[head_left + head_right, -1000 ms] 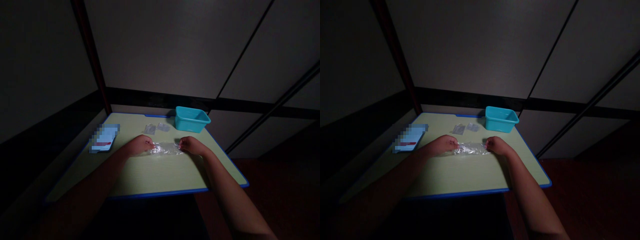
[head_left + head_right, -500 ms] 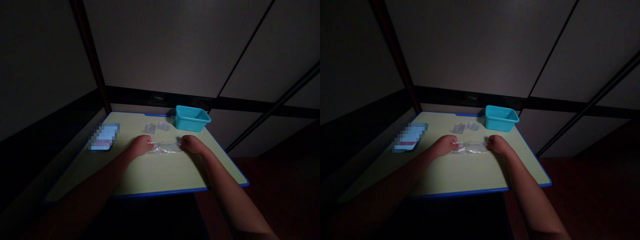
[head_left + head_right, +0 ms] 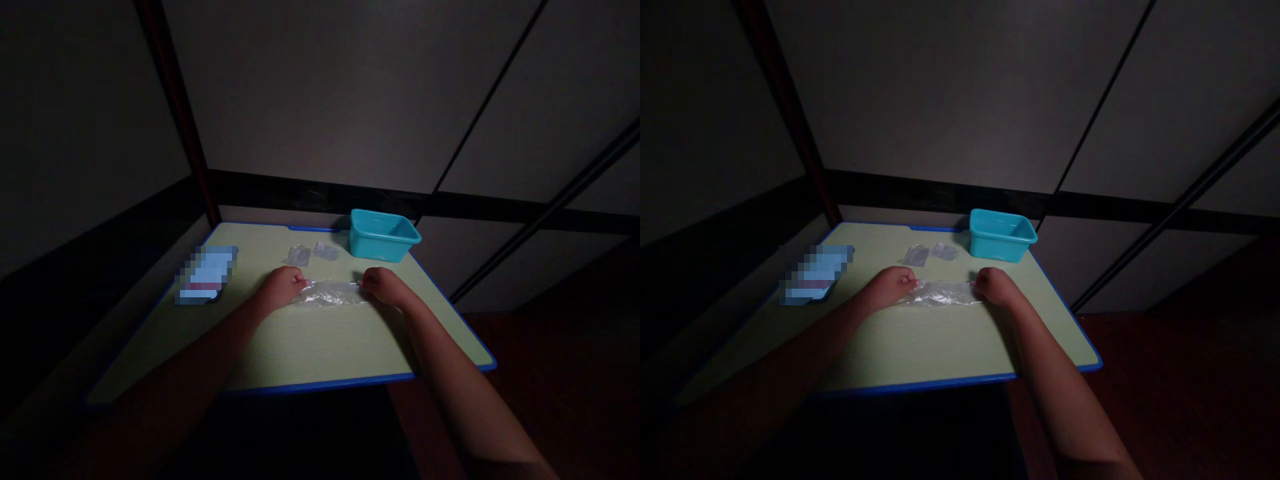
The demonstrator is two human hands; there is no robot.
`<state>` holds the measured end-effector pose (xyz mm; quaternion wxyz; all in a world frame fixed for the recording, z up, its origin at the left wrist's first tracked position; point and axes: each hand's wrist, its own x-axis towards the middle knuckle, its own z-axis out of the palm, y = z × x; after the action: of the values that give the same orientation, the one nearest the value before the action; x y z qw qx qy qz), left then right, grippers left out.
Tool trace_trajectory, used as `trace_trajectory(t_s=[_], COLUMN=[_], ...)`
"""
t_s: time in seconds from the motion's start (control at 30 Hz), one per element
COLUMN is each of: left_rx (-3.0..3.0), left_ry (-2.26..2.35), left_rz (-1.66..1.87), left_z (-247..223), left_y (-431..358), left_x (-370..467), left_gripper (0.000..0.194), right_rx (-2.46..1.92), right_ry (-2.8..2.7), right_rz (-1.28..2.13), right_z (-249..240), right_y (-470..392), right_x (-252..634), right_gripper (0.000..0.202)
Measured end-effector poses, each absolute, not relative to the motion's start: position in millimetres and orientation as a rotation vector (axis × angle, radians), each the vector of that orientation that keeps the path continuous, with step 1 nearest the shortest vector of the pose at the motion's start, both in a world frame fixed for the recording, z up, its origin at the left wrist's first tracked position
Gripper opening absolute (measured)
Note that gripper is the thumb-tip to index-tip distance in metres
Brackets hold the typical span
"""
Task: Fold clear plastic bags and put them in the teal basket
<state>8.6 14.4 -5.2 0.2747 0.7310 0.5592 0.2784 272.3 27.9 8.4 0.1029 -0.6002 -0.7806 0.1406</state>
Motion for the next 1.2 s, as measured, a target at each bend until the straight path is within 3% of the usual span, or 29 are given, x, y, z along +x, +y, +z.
trace_trajectory(t_s=[0.27,0.73,0.93,1.2], left_rx=[1.879,2.065,1.962,2.077], left_ry=[1.483,1.578,1.482,1.471], left_rz=[0.728,0.783,0.672,0.597], left_z=[-12,-3,-9,-9], left_y=[19,18,25,30], left_x=[6,14,13,11], left_gripper=[0.027,0.017,0.029,0.015], right_rx=[-1.817,-1.871,-1.836,-1.826], right_ry=[-2.316,-2.332,-2.347,-2.388], right_rz=[0.339,0.240,0.268,0.215], right_z=[9,9,8,6], right_y=[27,26,26,27], right_x=[270,266,266,267], right_gripper=[0.016,0.014,0.020,0.015])
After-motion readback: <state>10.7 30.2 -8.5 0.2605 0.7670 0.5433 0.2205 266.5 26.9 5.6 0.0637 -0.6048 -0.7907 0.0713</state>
